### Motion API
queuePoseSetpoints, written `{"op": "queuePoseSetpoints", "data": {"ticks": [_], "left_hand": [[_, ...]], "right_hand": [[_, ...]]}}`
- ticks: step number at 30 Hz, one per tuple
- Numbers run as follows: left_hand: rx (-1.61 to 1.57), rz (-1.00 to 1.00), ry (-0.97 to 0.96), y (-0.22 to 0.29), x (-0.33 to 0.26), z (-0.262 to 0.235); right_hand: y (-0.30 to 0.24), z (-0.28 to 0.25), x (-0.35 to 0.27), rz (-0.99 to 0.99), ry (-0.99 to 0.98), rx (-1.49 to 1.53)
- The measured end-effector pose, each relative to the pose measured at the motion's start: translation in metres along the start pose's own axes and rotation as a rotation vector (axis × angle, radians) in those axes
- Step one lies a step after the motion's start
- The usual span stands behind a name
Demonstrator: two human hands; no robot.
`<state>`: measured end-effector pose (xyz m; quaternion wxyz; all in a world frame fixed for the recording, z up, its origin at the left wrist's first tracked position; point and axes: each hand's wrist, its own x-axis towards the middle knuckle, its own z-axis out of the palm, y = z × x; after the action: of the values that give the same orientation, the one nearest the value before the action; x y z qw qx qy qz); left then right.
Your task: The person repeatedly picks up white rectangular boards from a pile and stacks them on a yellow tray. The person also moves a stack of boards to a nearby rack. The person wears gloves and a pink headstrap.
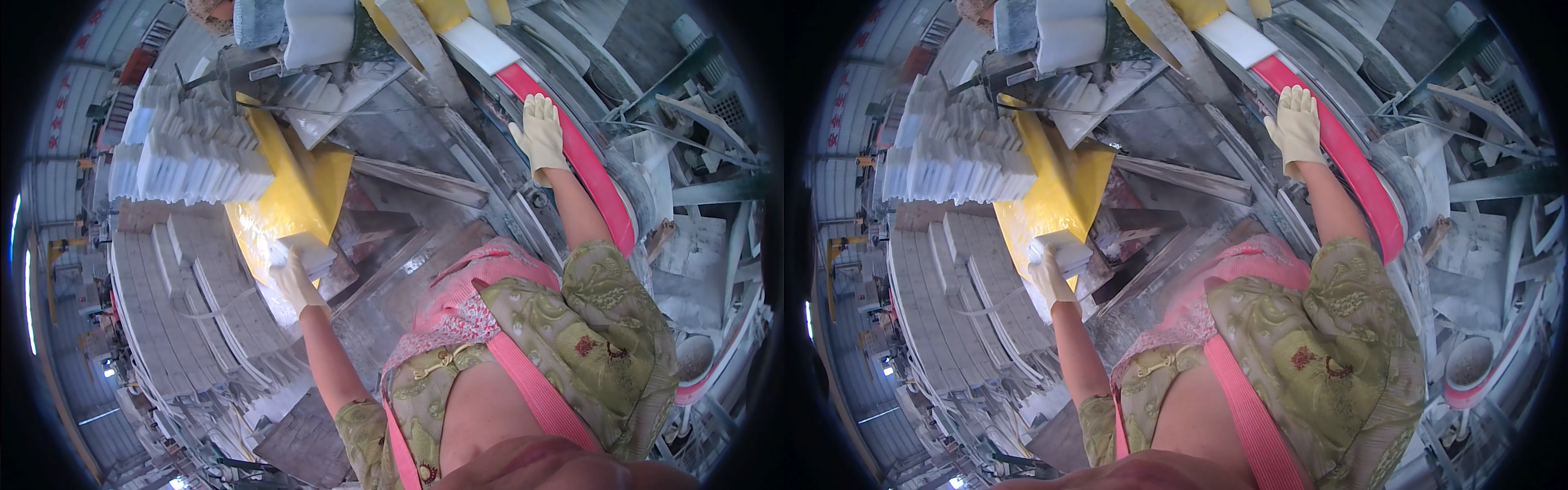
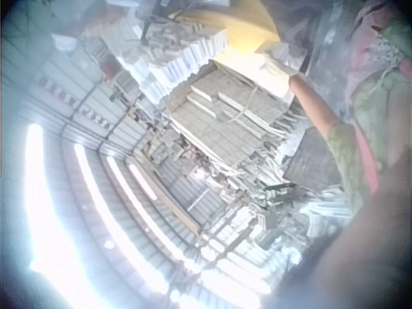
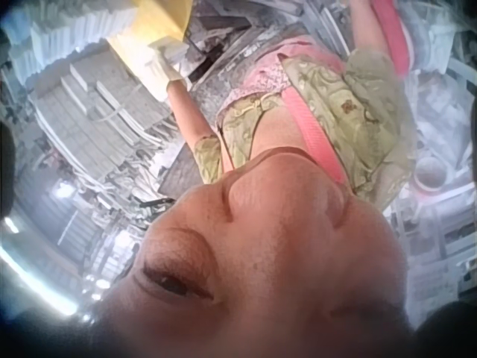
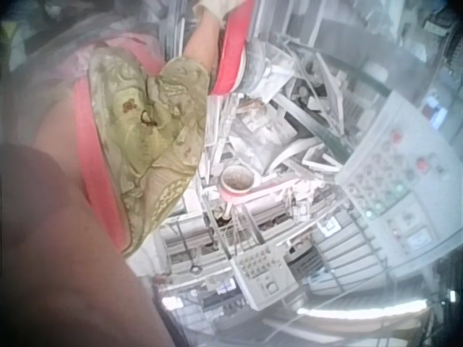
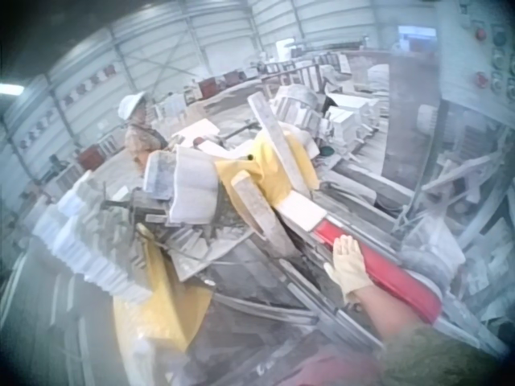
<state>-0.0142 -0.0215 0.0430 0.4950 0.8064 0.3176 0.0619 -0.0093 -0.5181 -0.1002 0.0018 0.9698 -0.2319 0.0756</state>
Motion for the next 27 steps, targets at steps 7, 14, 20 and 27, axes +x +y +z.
{"op": "queuePoseSetpoints", "data": {"ticks": [7,14,20,27], "left_hand": [[-0.054,-0.011,0.021,0.002,-0.006,0.001],[-0.014,-0.012,0.038,0.005,-0.004,-0.001],[-0.068,-0.047,0.015,0.01,-0.008,-0.003],[-0.1,-0.015,0.032,0.006,-0.006,-0.002]], "right_hand": [[0.004,0.006,-0.003,-0.001,0.007,0.005],[0.005,-0.002,-0.01,0.006,-0.006,0.018],[0.001,-0.012,-0.014,0.034,-0.043,-0.007],[0.002,-0.013,-0.018,0.043,-0.045,-0.028]]}}
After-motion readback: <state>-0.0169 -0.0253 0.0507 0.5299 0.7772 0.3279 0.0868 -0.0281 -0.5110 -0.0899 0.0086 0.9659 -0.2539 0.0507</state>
